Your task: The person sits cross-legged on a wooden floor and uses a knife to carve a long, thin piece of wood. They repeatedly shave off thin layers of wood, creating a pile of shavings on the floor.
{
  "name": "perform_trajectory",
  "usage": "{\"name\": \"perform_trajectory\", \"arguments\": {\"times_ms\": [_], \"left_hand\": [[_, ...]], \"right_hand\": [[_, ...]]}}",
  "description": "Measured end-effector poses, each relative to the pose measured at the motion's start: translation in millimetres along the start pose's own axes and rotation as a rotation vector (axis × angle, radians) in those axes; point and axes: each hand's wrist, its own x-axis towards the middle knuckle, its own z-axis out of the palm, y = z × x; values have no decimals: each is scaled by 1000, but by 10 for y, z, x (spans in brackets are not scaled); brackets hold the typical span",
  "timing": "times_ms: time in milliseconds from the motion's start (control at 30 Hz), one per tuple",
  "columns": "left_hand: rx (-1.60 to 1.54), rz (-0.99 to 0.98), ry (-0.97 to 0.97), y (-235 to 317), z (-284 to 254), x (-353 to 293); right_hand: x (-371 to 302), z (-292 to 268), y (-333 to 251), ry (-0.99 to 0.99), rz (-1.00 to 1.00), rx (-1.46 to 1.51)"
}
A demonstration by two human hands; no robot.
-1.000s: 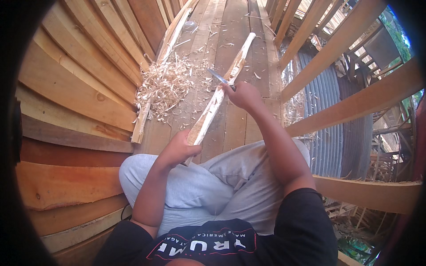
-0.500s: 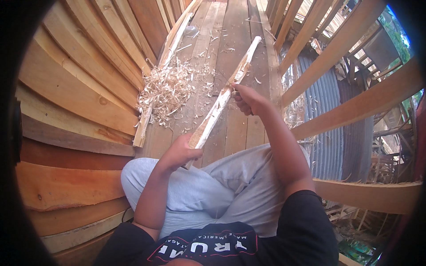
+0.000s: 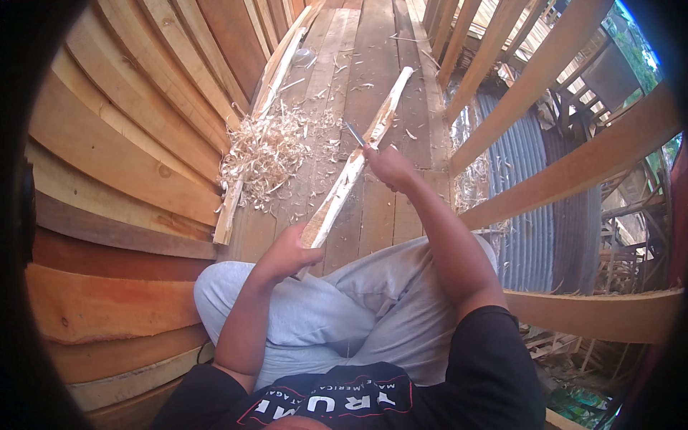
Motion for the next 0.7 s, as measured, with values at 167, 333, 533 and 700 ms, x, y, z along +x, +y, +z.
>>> {"name": "perform_trajectory", "arguments": {"times_ms": [167, 333, 533, 700], "left_hand": [[-64, 18, -19, -52, -20, 20], [-79, -24, -30, -44, -11, 54], [-52, 33, -7, -139, -20, 47], [-44, 35, -1, -85, 6, 52]], "right_hand": [[146, -210, 121, -615, 224, 820], [218, -205, 133, -335, 127, 541], [1, -20, 2, 207, -227, -214], [223, 69, 177, 210, -155, -60]]}}
